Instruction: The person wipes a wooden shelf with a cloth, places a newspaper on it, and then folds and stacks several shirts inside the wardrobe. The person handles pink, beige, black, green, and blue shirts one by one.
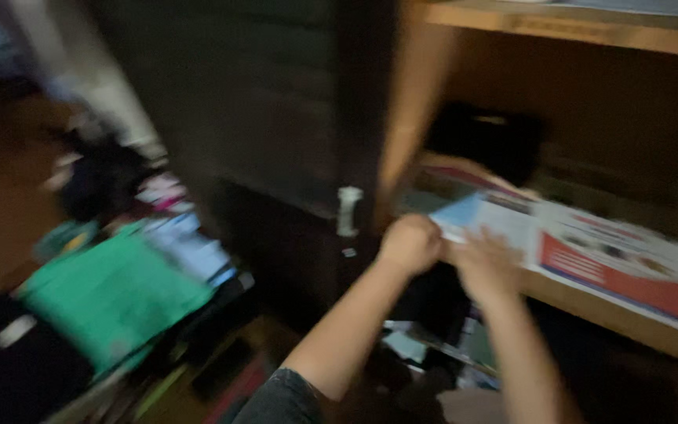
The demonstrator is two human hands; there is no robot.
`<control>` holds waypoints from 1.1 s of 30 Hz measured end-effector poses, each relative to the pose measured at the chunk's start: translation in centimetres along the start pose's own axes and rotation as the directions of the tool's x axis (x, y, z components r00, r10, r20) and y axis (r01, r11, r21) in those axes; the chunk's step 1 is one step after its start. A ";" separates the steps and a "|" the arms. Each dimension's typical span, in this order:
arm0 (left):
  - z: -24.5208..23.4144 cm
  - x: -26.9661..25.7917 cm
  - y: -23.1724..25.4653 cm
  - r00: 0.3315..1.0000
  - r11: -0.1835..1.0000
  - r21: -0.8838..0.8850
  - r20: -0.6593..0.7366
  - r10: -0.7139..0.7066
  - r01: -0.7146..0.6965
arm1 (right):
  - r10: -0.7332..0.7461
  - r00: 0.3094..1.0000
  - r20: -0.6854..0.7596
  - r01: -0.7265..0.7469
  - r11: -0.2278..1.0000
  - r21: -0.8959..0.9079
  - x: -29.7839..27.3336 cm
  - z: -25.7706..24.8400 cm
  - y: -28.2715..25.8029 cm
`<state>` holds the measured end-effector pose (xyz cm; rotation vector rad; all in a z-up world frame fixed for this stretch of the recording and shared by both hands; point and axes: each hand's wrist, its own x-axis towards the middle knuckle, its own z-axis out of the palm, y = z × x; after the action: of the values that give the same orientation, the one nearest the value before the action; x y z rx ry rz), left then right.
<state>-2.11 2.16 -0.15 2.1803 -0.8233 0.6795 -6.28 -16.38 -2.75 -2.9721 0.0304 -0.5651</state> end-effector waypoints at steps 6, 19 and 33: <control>-12.1 -14.5 1.4 0.993 0.995 -0.045 -0.092 0.080 -0.085 | -0.011 1.000 0.016 0.012 0.995 -0.100 0.8 3.5 3.4; -46.2 -37.8 -1.8 0.513 -0.104 0.521 -0.853 -0.090 0.847 | -0.520 0.591 0.616 0.428 0.850 0.308 -11.7 1.1 -26.8; -52.7 -41.0 -9.3 0.261 0.388 0.010 -0.756 -0.600 0.922 | -0.689 0.352 0.634 0.178 0.714 0.677 -16.6 -0.7 -28.6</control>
<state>-34.06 61.49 1.36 2.0858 0.9576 1.0235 -22.01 12.68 -4.82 -2.3041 -0.9275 0.8793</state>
